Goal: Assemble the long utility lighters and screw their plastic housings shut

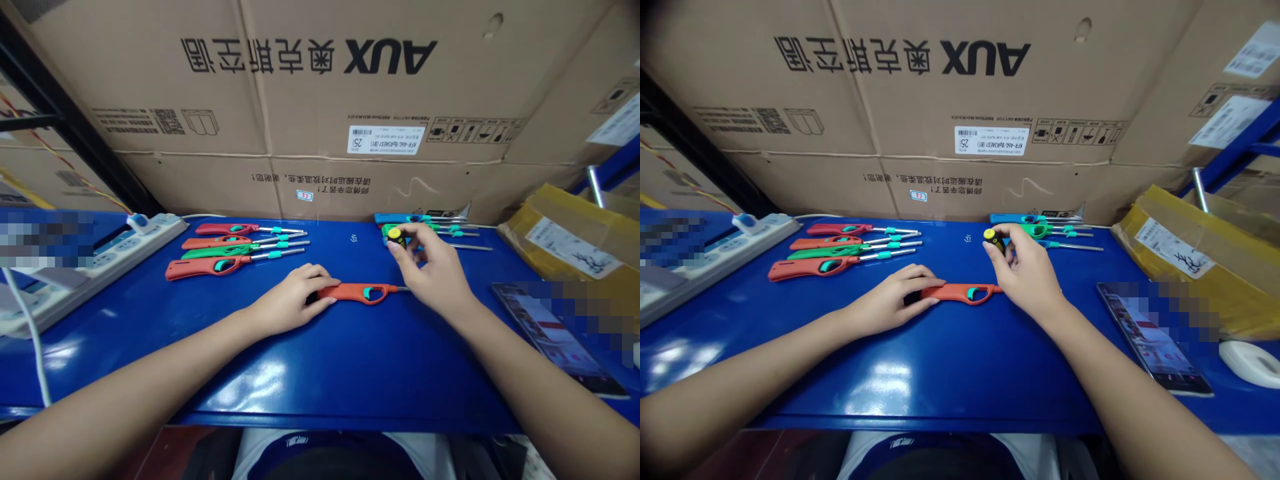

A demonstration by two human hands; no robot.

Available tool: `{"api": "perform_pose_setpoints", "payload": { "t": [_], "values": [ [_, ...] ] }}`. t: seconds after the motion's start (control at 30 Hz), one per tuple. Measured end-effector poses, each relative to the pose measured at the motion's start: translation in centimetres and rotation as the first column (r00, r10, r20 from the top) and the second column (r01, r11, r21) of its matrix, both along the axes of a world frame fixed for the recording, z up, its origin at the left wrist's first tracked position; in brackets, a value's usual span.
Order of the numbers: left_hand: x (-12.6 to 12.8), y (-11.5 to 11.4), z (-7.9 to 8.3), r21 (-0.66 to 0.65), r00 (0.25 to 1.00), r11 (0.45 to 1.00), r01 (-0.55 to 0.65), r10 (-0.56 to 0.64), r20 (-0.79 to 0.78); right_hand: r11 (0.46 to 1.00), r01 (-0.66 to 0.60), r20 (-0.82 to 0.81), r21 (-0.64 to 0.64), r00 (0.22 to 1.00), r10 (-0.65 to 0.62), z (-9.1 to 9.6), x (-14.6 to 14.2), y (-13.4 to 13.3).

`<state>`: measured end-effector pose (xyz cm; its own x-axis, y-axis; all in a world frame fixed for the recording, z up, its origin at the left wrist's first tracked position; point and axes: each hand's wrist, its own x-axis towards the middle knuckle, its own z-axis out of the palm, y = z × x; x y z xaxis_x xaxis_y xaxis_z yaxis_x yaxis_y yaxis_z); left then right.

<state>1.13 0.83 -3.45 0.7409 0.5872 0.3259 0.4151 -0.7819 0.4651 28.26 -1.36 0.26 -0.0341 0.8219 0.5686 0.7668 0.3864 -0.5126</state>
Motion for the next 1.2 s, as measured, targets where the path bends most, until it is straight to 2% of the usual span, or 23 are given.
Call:
{"api": "perform_pose_setpoints", "payload": {
  "t": [0.07, 0.17, 0.33, 0.6, 0.8, 0.93, 1.03, 1.13, 1.2],
  "values": [
    [0.0, 0.1, -0.1, -0.005, 1.000, 1.000, 0.007, -0.007, 0.011, 0.997, -0.068, -0.123, 0.026, 0.990, 0.071, 0.0, -0.6, -0.4],
    [-0.1, 0.1, 0.1, -0.005, 1.000, 1.000, 0.010, -0.010, 0.004, 0.987, -0.160, -0.223, -0.012, 0.963, 0.153, -0.4, -0.9, -0.5],
    [-0.2, -0.1, 0.8, 0.022, 1.000, 1.000, -0.007, 0.006, 0.006, 0.975, -0.209, -0.299, -0.073, 0.938, 0.178, -1.2, -0.7, 0.0],
    [-0.6, -0.2, 1.8, 0.091, 0.999, 0.995, -0.044, 0.045, -0.018, 0.971, -0.175, -0.123, -0.161, 0.980, 0.156, -1.3, -0.8, 0.2],
    [-0.7, 0.0, 1.6, 0.094, 0.996, 0.994, -0.048, 0.054, -0.068, 0.981, -0.147, -0.095, -0.125, 0.986, 0.136, -1.2, -0.8, 0.2],
    [-0.6, 0.0, 1.5, 0.058, 0.997, 0.998, -0.024, 0.028, -0.072, 0.988, -0.151, -0.238, -0.026, 0.961, 0.141, -0.9, -0.8, -0.2],
    [-0.4, -0.1, 1.3, 0.019, 0.999, 1.000, 0.003, -0.003, -0.045, 0.993, -0.103, -0.405, 0.060, 0.907, 0.118, -0.3, -1.0, -0.7],
    [0.0, -0.5, 1.0, -0.027, 0.999, 0.999, 0.038, -0.038, -0.005, 0.998, -0.061, -0.561, 0.036, 0.825, 0.070, 0.3, -1.2, -1.0],
    [0.3, -0.9, 0.8, -0.055, 0.998, 0.997, 0.054, -0.054, 0.018, 0.995, -0.102, -0.638, 0.004, 0.766, 0.081, 0.4, -1.2, -1.1]
  ]
}}
